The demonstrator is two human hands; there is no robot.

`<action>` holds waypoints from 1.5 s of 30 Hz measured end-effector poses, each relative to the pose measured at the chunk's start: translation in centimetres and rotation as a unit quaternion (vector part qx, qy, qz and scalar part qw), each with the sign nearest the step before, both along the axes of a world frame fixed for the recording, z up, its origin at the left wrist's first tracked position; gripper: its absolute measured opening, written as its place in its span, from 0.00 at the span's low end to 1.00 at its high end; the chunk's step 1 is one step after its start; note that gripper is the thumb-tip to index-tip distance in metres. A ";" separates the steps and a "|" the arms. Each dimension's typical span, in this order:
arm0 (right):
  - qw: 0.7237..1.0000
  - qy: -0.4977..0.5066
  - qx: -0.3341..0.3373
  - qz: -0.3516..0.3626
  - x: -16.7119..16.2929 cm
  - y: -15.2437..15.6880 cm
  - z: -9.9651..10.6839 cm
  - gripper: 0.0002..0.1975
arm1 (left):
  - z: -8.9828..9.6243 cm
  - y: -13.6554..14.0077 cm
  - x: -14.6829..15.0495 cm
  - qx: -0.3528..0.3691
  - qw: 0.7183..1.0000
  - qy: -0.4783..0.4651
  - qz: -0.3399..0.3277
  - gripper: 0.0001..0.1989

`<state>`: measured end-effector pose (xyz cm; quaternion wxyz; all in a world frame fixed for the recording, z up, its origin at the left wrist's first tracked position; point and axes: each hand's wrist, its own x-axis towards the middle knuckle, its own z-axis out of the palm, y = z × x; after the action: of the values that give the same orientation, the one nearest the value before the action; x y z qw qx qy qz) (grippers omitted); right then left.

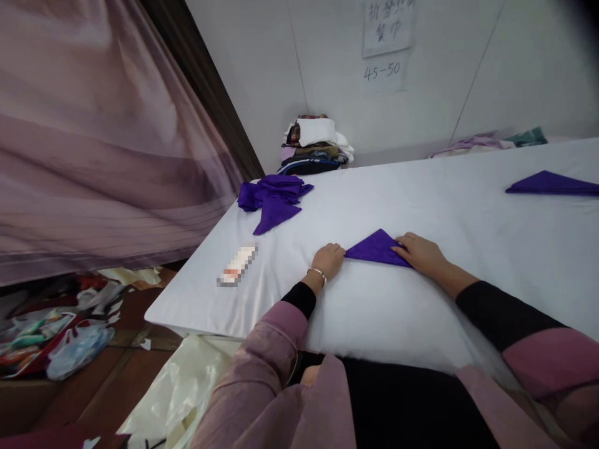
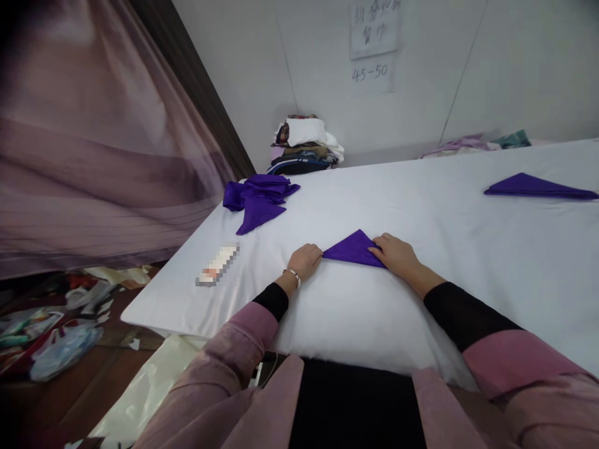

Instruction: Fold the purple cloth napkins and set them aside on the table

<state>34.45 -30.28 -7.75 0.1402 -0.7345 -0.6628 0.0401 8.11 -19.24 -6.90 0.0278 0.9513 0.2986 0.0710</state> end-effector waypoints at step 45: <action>1.000 -0.013 0.020 -0.003 0.0 0.0 -0.4 0.19 | -1.3 0.4 -1.1 0.032 0.991 -0.123 -0.048 0.10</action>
<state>34.43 -30.30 -8.14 0.1461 -0.7342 -0.6628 0.0172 6.98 -18.83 -8.21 0.0372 0.9489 0.2444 0.1961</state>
